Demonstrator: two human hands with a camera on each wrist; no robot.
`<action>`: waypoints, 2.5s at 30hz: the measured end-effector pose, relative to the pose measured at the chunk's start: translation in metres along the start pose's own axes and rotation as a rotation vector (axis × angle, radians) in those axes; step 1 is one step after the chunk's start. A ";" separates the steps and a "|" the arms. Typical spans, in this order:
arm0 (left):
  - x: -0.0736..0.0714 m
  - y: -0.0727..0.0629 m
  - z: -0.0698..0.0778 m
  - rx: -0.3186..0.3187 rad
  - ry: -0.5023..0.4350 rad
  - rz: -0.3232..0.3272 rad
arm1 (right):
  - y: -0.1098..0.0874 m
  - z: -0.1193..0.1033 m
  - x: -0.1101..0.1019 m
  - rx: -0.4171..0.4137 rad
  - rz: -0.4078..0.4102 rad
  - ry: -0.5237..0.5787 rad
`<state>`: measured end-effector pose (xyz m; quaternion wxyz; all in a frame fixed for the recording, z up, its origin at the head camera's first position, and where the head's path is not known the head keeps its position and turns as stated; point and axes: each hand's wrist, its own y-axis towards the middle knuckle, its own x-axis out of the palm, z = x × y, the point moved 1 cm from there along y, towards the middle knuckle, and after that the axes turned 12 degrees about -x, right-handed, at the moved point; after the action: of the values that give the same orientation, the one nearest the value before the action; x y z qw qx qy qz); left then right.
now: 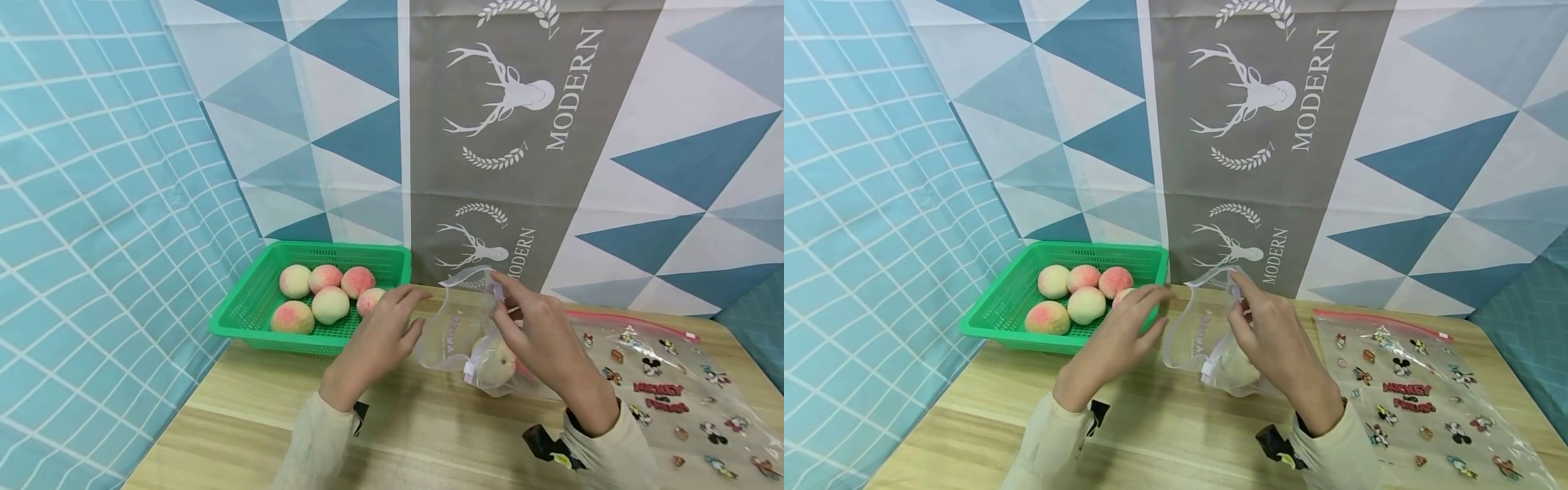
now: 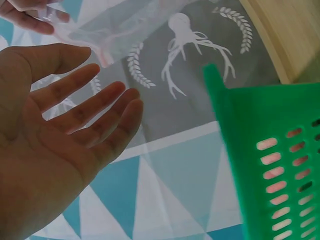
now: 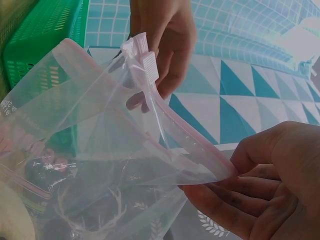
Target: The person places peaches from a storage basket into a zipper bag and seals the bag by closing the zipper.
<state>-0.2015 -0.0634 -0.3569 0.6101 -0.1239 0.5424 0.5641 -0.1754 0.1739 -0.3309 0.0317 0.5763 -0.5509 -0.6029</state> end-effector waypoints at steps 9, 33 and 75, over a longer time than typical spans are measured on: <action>0.023 0.007 -0.024 -0.075 0.068 0.074 | -0.002 0.001 0.000 0.011 -0.012 0.016; 0.032 0.018 -0.092 -0.116 0.256 0.017 | -0.001 0.006 0.000 0.030 -0.020 0.031; 0.041 0.026 -0.109 -0.251 0.144 -0.181 | -0.003 0.006 -0.005 0.056 -0.041 0.030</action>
<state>-0.2889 -0.1157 -0.4194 0.5976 -0.2876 0.4966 0.5599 -0.1764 0.1825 -0.3312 0.0113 0.5970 -0.5550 -0.5792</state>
